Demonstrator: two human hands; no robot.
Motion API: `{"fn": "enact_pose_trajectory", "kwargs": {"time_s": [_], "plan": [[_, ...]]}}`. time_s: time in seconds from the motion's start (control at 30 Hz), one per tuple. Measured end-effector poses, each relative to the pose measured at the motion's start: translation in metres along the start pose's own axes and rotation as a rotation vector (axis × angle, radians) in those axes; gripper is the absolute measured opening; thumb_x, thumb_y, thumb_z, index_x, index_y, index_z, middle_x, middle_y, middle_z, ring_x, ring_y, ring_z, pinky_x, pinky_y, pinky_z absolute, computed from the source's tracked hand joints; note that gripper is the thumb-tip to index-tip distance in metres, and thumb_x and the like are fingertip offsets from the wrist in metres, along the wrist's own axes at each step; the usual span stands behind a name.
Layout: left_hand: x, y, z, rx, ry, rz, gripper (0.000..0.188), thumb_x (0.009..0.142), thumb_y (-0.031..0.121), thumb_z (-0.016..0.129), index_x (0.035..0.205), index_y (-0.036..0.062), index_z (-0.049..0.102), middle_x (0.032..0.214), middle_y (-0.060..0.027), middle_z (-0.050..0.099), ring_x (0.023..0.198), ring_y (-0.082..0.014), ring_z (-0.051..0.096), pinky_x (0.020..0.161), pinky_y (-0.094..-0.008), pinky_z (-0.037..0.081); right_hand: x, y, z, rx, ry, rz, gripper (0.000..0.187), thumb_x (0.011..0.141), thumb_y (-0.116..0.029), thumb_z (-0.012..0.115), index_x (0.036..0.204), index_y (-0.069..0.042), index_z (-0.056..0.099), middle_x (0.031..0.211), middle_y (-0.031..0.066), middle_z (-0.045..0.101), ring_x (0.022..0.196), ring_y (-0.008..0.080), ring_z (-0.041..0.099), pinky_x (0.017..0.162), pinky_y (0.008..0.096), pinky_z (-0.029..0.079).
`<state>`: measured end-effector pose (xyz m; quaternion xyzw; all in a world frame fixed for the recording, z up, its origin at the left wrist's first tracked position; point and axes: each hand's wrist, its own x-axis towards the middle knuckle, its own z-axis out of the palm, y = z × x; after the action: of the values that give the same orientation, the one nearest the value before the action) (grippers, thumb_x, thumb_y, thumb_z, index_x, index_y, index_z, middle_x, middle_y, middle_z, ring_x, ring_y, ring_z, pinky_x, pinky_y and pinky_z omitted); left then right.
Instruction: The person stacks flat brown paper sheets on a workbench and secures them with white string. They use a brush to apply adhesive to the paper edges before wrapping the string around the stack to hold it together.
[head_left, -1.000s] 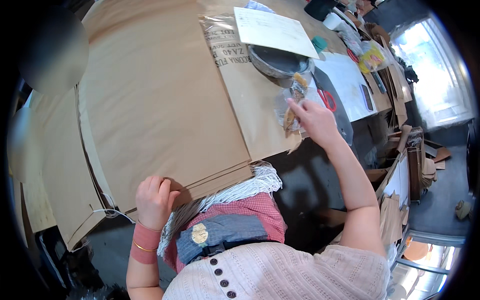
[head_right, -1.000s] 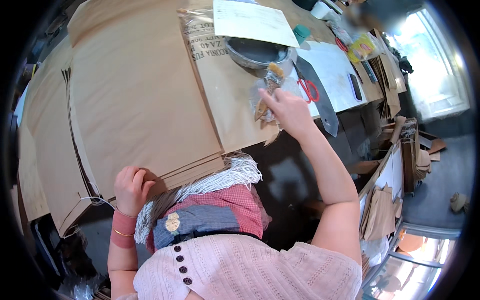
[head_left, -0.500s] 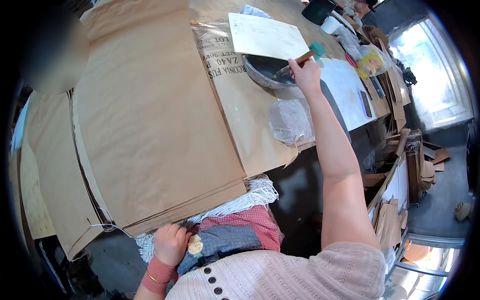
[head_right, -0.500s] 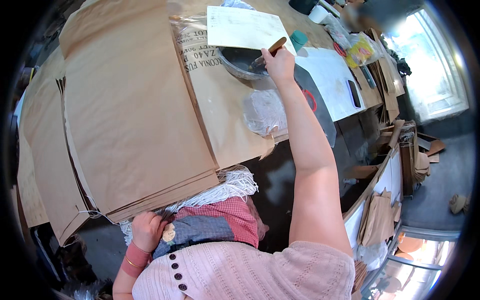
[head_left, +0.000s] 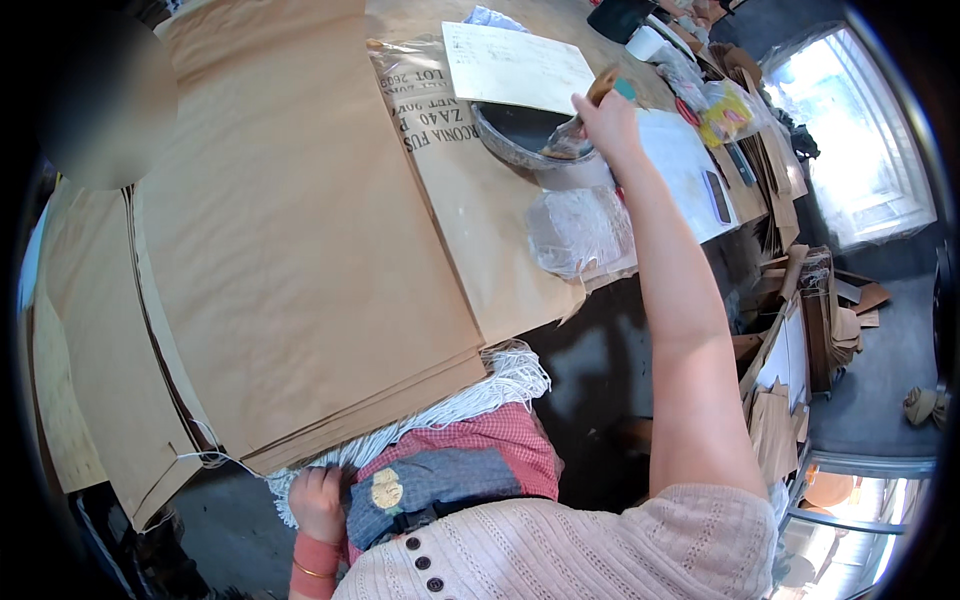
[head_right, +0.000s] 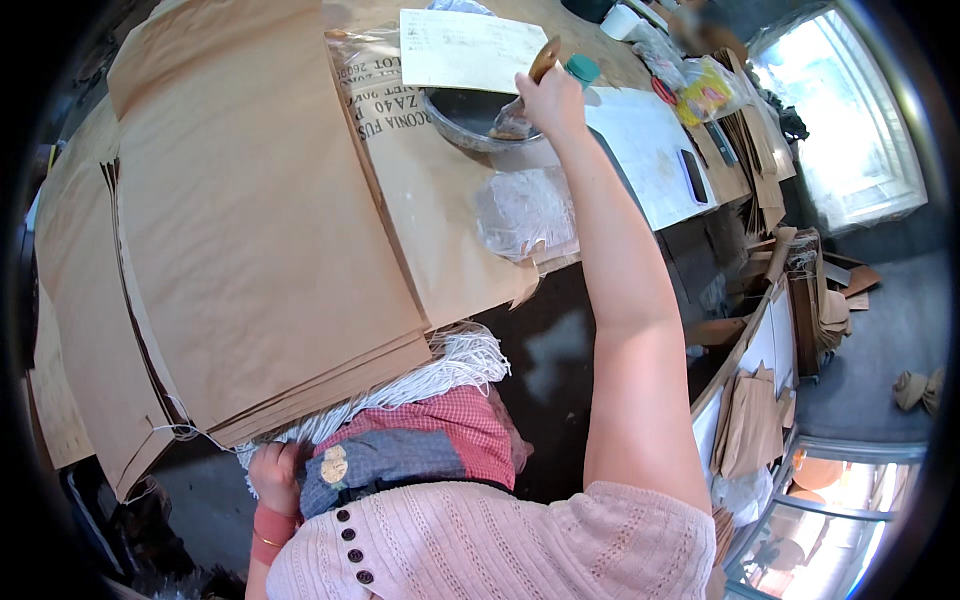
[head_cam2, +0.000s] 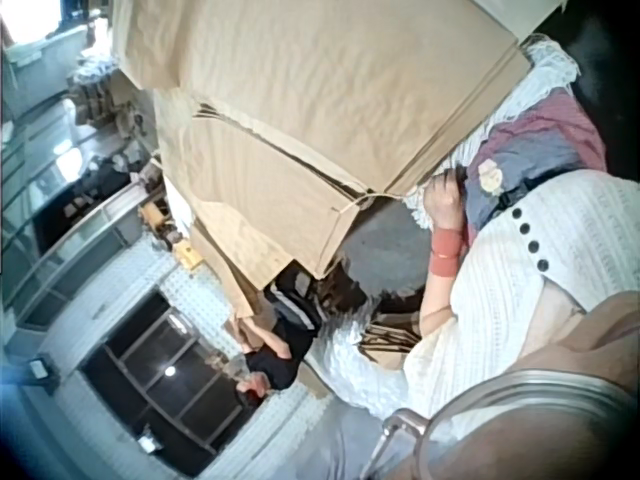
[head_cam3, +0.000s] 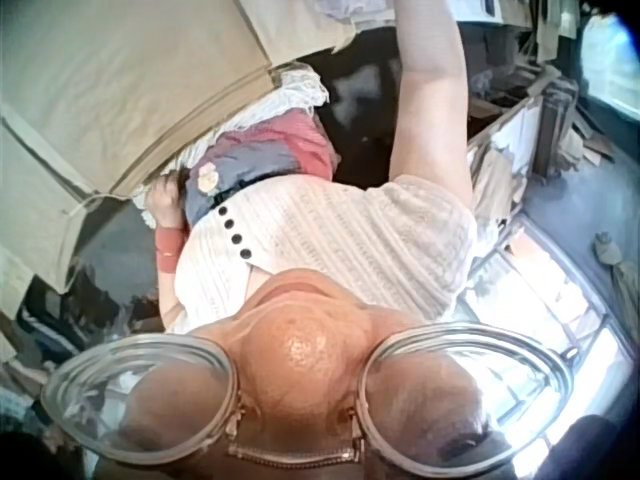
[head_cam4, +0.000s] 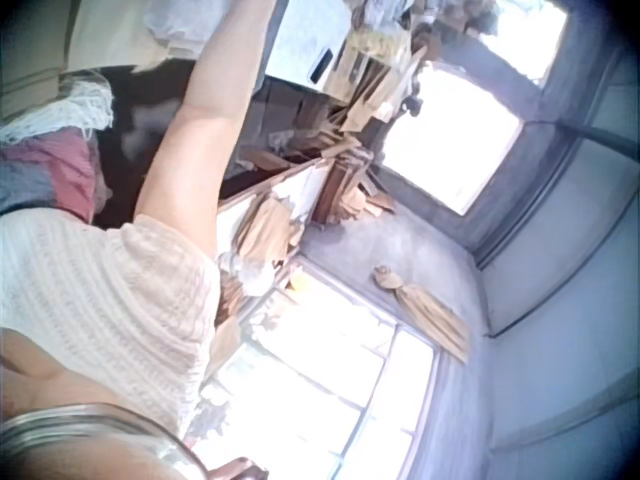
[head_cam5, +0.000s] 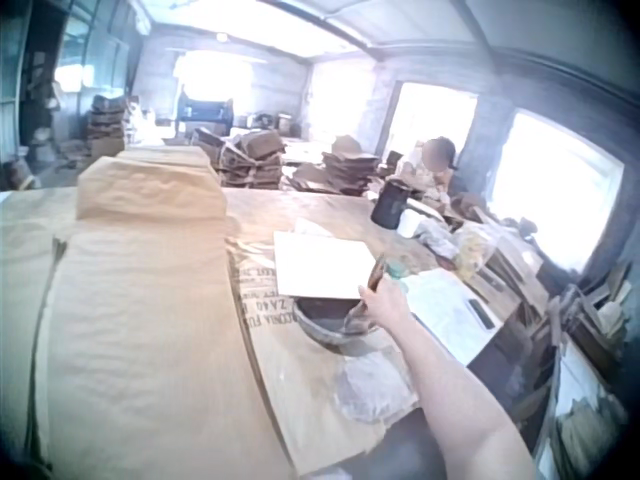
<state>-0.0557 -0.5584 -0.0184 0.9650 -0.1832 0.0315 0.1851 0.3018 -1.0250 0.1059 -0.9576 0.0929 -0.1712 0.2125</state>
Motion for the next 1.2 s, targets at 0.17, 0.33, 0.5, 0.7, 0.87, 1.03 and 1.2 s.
{"fn": "enact_pose_trajectory", "kwargs": {"time_s": [0.17,0.33,0.5,0.7,0.87,1.03,1.2], "plan": [[-0.003,0.009,-0.02,-0.087,0.09,-0.039,0.007,0.073,0.003,0.06,0.08,0.003,0.059,0.076,-0.0109,0.055,0.072,-0.0309,0.052,0.064,-0.0396,0.042,-0.015,-0.048,-0.038,-0.082,0.267,-0.047,0.042,0.08,-0.035,0.059,0.081,0.006,0.062,0.076,0.0235,0.064,0.076,0.0365,0.063,0.07,0.0401,0.049],[-0.014,0.0,-0.029,-0.971,-0.029,-0.538,0.011,0.09,0.005,0.052,0.081,0.0002,0.055,0.077,-0.011,0.06,0.067,-0.0211,0.058,0.062,-0.0314,0.045,-0.158,-0.126,-0.023,0.958,0.118,-0.099,0.01,0.083,-0.012,0.063,0.078,-0.004,0.058,0.068,-0.0025,0.05,0.056,0.0039,0.042,0.05,0.0187,0.033],[-0.019,-0.02,-0.061,-0.096,0.106,-0.216,0.001,0.079,0.002,0.057,0.08,0.0022,0.056,0.081,-0.0093,0.061,0.06,-0.0227,0.054,0.054,-0.0312,0.044,-0.279,-0.2,0.018,0.778,-0.395,-0.698,0.021,0.072,-0.003,0.07,0.093,0.002,0.066,0.087,0.0106,0.067,0.066,0.0148,0.059,0.056,0.0261,0.047],[0.007,-0.027,-0.07,0.179,0.184,-0.175,0.01,0.068,0.0,0.057,0.077,-0.0006,0.056,0.114,-0.0134,0.06,0.075,-0.0228,0.056,0.061,-0.0325,0.047,-0.288,-0.245,0.053,0.657,-0.47,-1.001,0.019,0.071,-0.002,0.071,0.088,0.003,0.065,0.081,0.0105,0.066,0.058,0.0189,0.056,0.051,0.0285,0.044],[0.023,-0.032,-0.05,0.204,0.145,-0.174,0.006,0.067,0.003,0.055,0.073,0.0004,0.055,0.121,-0.0145,0.058,0.079,-0.0214,0.054,0.062,-0.0307,0.047,-0.287,-0.253,0.062,0.586,-0.502,-0.98,0.017,0.071,-0.001,0.071,0.088,0.0,0.065,0.072,0.0096,0.063,0.056,0.0175,0.055,0.05,0.0281,0.043],[0.021,-0.032,-0.05,0.197,0.162,-0.17,0.005,0.067,0.003,0.056,0.071,0.0012,0.053,0.122,-0.0158,0.057,0.079,-0.0217,0.054,0.062,-0.0308,0.047,-0.295,-0.259,0.056,0.64,-0.512,-0.934,0.019,0.072,0.0,0.07,0.089,-0.001,0.065,0.066,0.008,0.06,0.054,0.0171,0.054,0.049,0.0266,0.041],[0.023,-0.033,-0.047,0.201,0.123,-0.18,0.007,0.066,0.001,0.056,0.072,0.0015,0.052,0.123,-0.0175,0.056,0.081,-0.0238,0.055,0.063,-0.0319,0.047,-0.296,-0.248,0.062,0.66,-0.59,-0.596,0.012,0.076,-0.003,0.069,0.087,0.001,0.066,0.071,0.0069,0.063,0.061,0.0112,0.058,0.056,0.0231,0.045]]}}
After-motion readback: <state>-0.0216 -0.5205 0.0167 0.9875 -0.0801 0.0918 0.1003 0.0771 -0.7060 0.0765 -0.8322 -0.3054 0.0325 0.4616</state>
